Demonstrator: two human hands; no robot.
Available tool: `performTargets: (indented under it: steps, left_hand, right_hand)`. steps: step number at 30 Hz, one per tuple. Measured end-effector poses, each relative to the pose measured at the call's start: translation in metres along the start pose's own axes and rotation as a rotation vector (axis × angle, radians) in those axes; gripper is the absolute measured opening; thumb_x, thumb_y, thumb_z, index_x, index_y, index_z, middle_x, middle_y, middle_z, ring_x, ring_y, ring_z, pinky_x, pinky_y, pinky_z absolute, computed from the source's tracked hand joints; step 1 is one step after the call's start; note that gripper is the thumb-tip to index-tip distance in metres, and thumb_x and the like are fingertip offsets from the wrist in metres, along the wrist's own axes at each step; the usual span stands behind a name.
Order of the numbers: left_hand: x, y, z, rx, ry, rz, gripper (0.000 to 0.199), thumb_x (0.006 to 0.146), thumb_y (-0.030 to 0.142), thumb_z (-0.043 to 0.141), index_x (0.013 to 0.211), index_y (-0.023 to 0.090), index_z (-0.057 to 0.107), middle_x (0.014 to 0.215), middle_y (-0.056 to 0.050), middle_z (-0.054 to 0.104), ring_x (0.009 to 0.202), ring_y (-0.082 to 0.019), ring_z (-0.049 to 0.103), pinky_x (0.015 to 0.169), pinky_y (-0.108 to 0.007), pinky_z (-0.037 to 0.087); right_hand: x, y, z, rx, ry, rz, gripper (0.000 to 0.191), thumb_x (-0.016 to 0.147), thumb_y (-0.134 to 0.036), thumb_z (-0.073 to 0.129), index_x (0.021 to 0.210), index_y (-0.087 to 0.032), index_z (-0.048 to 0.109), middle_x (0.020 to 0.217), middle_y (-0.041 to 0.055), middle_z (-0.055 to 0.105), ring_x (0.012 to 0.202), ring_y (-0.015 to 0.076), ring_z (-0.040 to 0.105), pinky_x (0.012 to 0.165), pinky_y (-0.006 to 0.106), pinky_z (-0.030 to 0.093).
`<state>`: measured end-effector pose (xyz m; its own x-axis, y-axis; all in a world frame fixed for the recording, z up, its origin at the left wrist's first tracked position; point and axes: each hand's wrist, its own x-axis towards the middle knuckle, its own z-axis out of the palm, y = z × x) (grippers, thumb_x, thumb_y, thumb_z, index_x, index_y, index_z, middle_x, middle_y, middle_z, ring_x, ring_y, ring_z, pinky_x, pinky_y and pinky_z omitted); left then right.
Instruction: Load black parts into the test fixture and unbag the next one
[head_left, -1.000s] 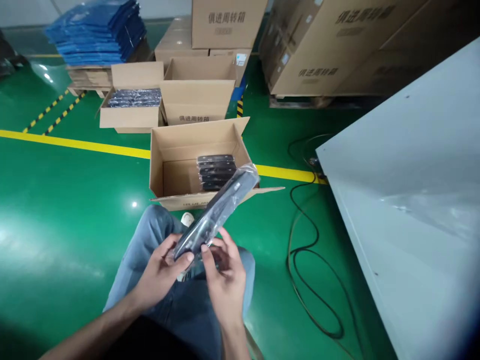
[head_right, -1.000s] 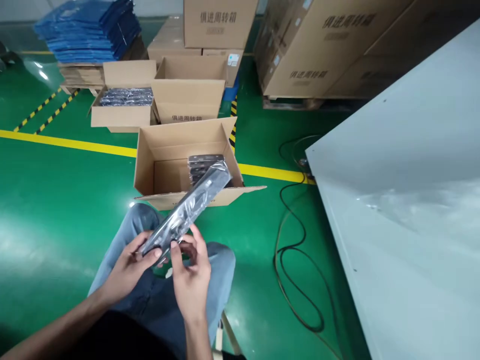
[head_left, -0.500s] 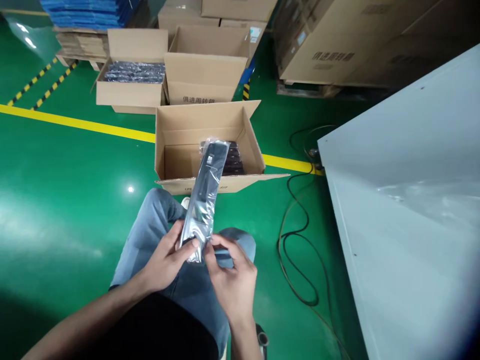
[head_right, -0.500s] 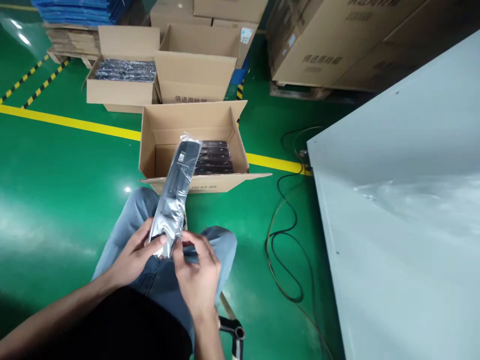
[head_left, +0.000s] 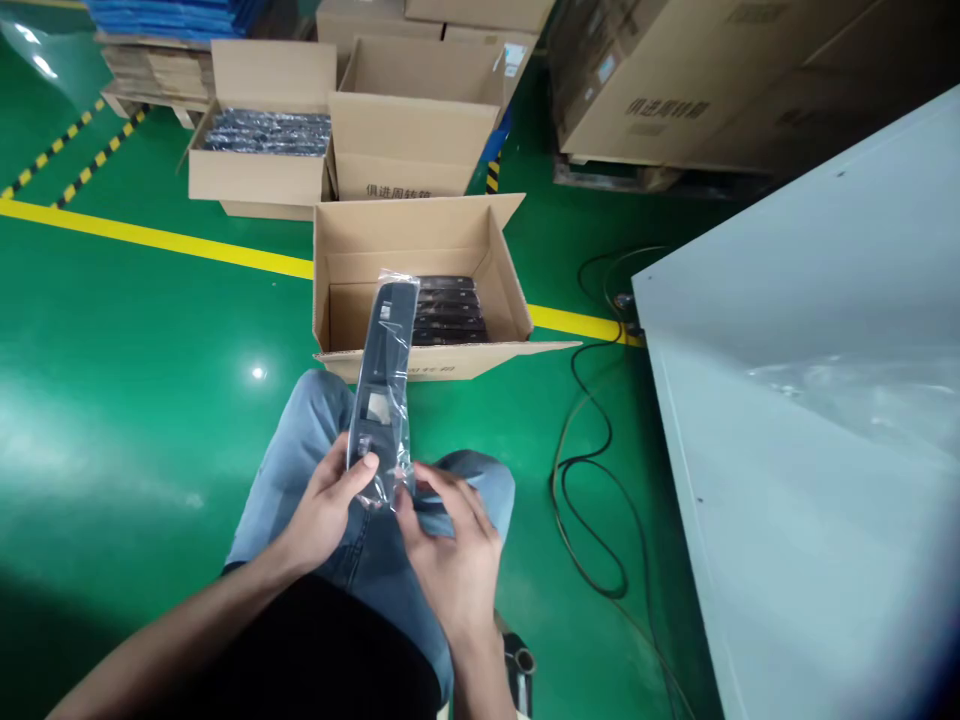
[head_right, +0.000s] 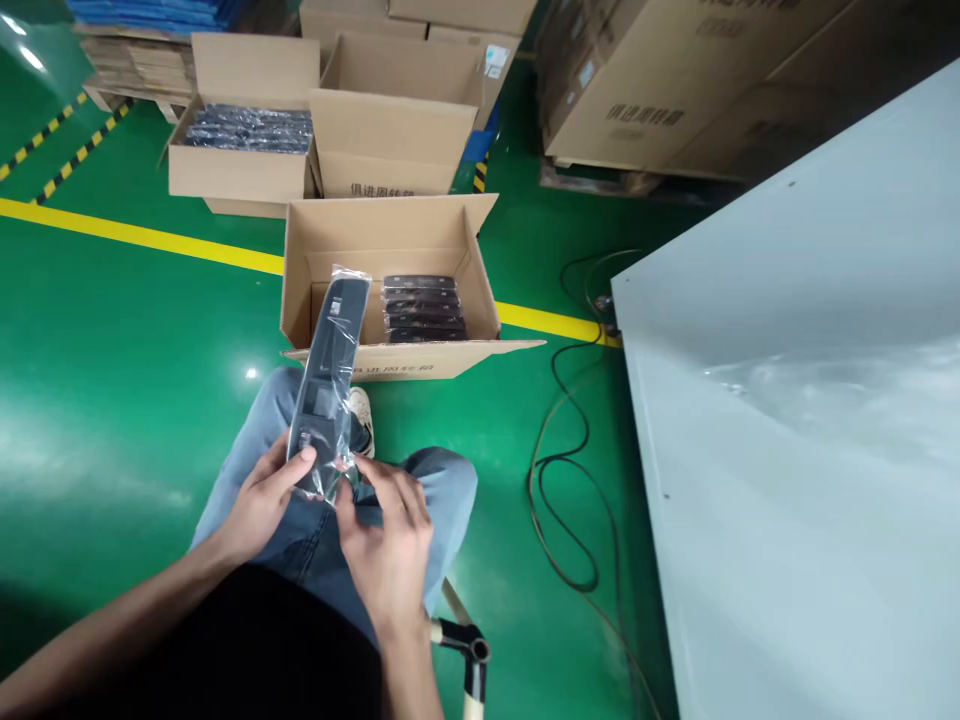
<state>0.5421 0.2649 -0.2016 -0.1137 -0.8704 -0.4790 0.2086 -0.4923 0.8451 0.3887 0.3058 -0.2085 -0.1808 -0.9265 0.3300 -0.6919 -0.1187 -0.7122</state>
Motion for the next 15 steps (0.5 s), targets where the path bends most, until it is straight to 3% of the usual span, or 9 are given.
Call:
performTargets:
  steps: [3,8,10,13,15]
  left_hand:
    - [-0.004,-0.004,-0.001,0.034,-0.020,0.060,0.042,0.088,0.062,0.077,0.104,0.023,0.074,0.097,-0.003,0.078,0.091,-0.021,0.071,0.084,-0.030,0.060]
    - [-0.007,-0.005,0.000,0.189,0.013,0.074,0.034,0.096,0.053,0.069,0.114,0.025,0.072,0.102,-0.003,0.079,0.099,-0.022,0.072,0.089,-0.031,0.058]
    - [-0.008,-0.007,0.002,0.176,0.009,0.071,0.034,0.097,0.053,0.067,0.116,0.024,0.071,0.107,-0.003,0.079,0.102,-0.023,0.072,0.092,-0.031,0.057]
    - [-0.008,-0.010,0.004,0.137,-0.002,0.081,0.036,0.099,0.055,0.064,0.114,0.024,0.070,0.108,-0.004,0.078,0.102,-0.023,0.072,0.095,-0.033,0.057]
    - [-0.008,-0.012,0.004,0.173,-0.008,0.071,0.037,0.098,0.057,0.064,0.114,0.023,0.069,0.103,-0.004,0.078,0.097,-0.023,0.071,0.091,-0.033,0.055]
  right_hand:
    - [-0.002,0.002,0.000,0.026,0.029,0.009,0.012,0.098,-0.026,0.070,0.105,-0.026,0.080,0.093,0.0013,0.084,0.084,0.0165,0.079,0.086,0.032,0.068]
    - [-0.007,0.002,0.000,-0.068,0.108,0.021,0.017,0.098,-0.028,0.069,0.104,-0.023,0.084,0.092,0.0051,0.085,0.084,0.0192,0.080,0.083,0.032,0.068]
    - [-0.009,0.001,0.002,-0.018,0.149,0.154,0.018,0.096,-0.033,0.070,0.100,-0.023,0.085,0.091,0.0061,0.086,0.082,0.0207,0.080,0.081,0.033,0.067]
    - [-0.010,0.002,0.007,0.226,0.162,0.497,0.030,0.093,-0.047,0.071,0.090,-0.020,0.083,0.081,0.0068,0.083,0.071,0.0213,0.077,0.071,0.033,0.065]
    - [-0.009,0.004,0.008,0.349,0.137,0.609,0.035,0.092,-0.052,0.071,0.088,-0.018,0.081,0.080,0.0077,0.082,0.071,0.0213,0.075,0.069,0.033,0.064]
